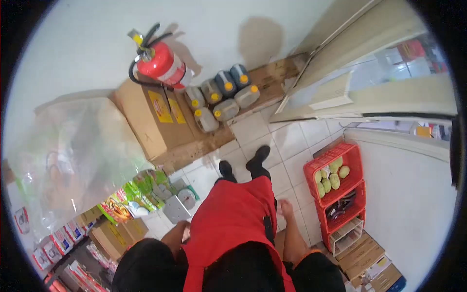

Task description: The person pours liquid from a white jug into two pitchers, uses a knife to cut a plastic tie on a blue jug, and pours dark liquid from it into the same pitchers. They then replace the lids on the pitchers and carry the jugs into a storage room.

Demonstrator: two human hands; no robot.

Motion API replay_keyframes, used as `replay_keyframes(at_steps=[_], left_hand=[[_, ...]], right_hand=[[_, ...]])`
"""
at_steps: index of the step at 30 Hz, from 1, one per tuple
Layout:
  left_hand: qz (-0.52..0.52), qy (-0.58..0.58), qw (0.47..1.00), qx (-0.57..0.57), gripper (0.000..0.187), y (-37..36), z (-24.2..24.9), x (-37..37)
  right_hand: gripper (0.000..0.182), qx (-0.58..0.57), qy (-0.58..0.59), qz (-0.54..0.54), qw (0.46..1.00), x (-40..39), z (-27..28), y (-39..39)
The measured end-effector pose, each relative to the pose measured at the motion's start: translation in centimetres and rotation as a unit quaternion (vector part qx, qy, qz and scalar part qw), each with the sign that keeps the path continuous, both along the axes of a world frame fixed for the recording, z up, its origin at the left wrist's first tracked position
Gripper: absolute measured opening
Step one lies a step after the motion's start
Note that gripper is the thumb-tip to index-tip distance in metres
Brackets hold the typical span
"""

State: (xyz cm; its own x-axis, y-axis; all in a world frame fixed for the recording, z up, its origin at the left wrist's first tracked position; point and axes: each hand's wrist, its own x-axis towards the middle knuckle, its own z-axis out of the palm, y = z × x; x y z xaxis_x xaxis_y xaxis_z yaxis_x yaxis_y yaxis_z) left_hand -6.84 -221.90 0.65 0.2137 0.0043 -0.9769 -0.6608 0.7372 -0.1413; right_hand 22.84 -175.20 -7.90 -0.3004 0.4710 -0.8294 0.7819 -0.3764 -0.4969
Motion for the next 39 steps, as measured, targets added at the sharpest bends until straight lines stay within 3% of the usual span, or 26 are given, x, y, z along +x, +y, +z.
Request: replay_keyframes(at_steps=[2, 3, 5, 6, 8, 10, 13, 14, 15, 16, 18, 19, 21, 23, 25, 26, 27, 29, 30, 32, 33, 34, 36, 37, 38, 39], left_hand=[[-0.06, 0.019, 0.997, -0.04, 0.059, -0.2, 0.4, -0.5], [-0.089, 0.038, 0.994, -0.045, 0.059, 1.0, 0.0, -1.8], [-0.154, 0.098, 0.982, -0.041, 0.058, 4.9, -2.9, -5.8], [-0.17, 0.127, 0.977, -0.02, 0.058, 7.9, -4.4, -8.6], [-0.115, 0.12, 0.984, 0.064, 0.068, 15.9, -3.6, -13.8], [-0.257, 0.069, 0.962, 0.065, 0.073, 23.8, -3.5, -18.1], [-0.501, -0.081, 0.859, -0.065, 0.079, 41.1, 8.9, -14.6], [-0.539, -0.098, 0.834, -0.068, 0.079, 44.1, 9.1, -13.1], [-0.563, -0.094, 0.82, -0.05, 0.08, 46.3, 7.9, -11.7], [-0.585, -0.091, 0.805, -0.032, 0.081, 47.7, 6.6, -10.1], [-0.62, -0.081, 0.78, 0.0, 0.083, 51.7, 4.1, -7.5], [-0.637, -0.074, 0.767, 0.016, 0.084, 54.0, 3.1, -6.4], [-0.663, -0.063, 0.745, 0.035, 0.086, 58.5, 1.3, -4.6], [-0.679, -0.046, 0.732, 0.041, 0.088, 62.9, -1.8, -3.6], [-0.705, -0.08, 0.698, 0.096, 0.094, 66.6, -11.0, -5.0], [-0.729, -0.111, 0.659, 0.148, 0.101, 69.4, -9.2, -4.6], [-0.712, -0.095, 0.691, 0.077, 0.102, 71.9, -7.3, -4.8], [-0.661, -0.039, 0.747, -0.064, 0.105, 80.5, 9.7, -2.4], [-0.661, -0.04, 0.747, -0.063, 0.105, 82.3, 7.8, -3.2], [-0.615, -0.188, 0.756, -0.118, 0.104, 86.1, 1.9, -6.7], [-0.596, -0.214, 0.771, -0.068, 0.101, 87.7, 0.0, -8.0], [-0.598, -0.213, 0.77, -0.065, 0.101, 90.1, 1.0, -8.4], [-0.599, -0.122, 0.79, 0.048, 0.088, 95.8, 5.5, -9.6], [-0.559, -0.117, 0.82, 0.028, 0.064, 98.0, 3.3, -11.5], [-0.572, -0.118, 0.811, 0.027, 0.064, 100.0, 1.0, -13.7], [-0.51, -0.158, 0.844, 0.052, 0.054, 102.0, -1.2, -15.8]], right_hand=[[0.036, -0.108, -0.134, -0.117, 0.978, -2.8, 8.4, -1.4], [0.035, -0.083, -0.144, -0.092, 0.982, -2.8, 10.2, -2.1], [0.034, -0.055, -0.14, -0.104, 0.983, -2.1, 10.3, -4.1], [0.035, -0.103, -0.141, -0.11, 0.979, -1.1, 9.1, -4.7], [0.035, -0.151, -0.131, -0.163, 0.966, 0.8, 8.0, -5.4], [0.033, -0.15, -0.115, -0.062, 0.98, 1.0, 7.0, -3.9], [0.031, -0.125, -0.119, -0.121, 0.978, -0.2, 8.9, 1.0], [0.03, -0.039, -0.098, -0.166, 0.981, 0.1, 9.4, 2.5], [0.029, 0.053, -0.077, -0.207, 0.974, 0.7, 9.2, 4.9], [0.029, 0.054, -0.073, -0.218, 0.972, 1.8, 8.2, 6.3], [0.03, -0.025, -0.006, -0.352, 0.936, 4.8, 6.9, 9.0], [0.03, -0.02, -0.008, -0.36, 0.933, 6.0, 7.9, 11.0], [0.021, -0.056, -0.001, -0.521, 0.851, 8.0, 11.1, 14.0], [0.021, -0.068, -0.034, -0.503, 0.861, 10.0, 11.7, 17.7], [0.021, -0.079, -0.065, -0.481, 0.87, 10.8, 11.8, 22.6], [0.022, -0.051, -0.044, -0.461, 0.885, 10.6, 11.4, 25.2], [0.023, -0.022, -0.023, -0.441, 0.897, 10.3, 11.1, 27.8], [0.025, 0.008, 0.026, -0.413, 0.91, 8.6, 11.5, 34.1], [0.026, 0.0, 0.038, -0.418, 0.908, 7.3, 11.7, 37.5], [0.026, -0.004, 0.05, -0.423, 0.905, 4.9, 12.3, 43.7], [0.026, 0.006, 0.074, -0.411, 0.909, 3.6, 12.5, 46.7], [0.027, 0.018, 0.099, -0.398, 0.912, 2.9, 12.5, 49.7], [0.026, 0.029, 0.099, -0.382, 0.918, 2.2, 9.9, 54.7], [0.026, 0.053, 0.111, -0.393, 0.911, 2.1, 8.2, 56.3], [0.027, 0.077, 0.122, -0.407, 0.902, 1.8, 7.5, 58.1], [0.027, 0.038, 0.079, -0.434, 0.897, 1.5, 8.7, 59.8]])
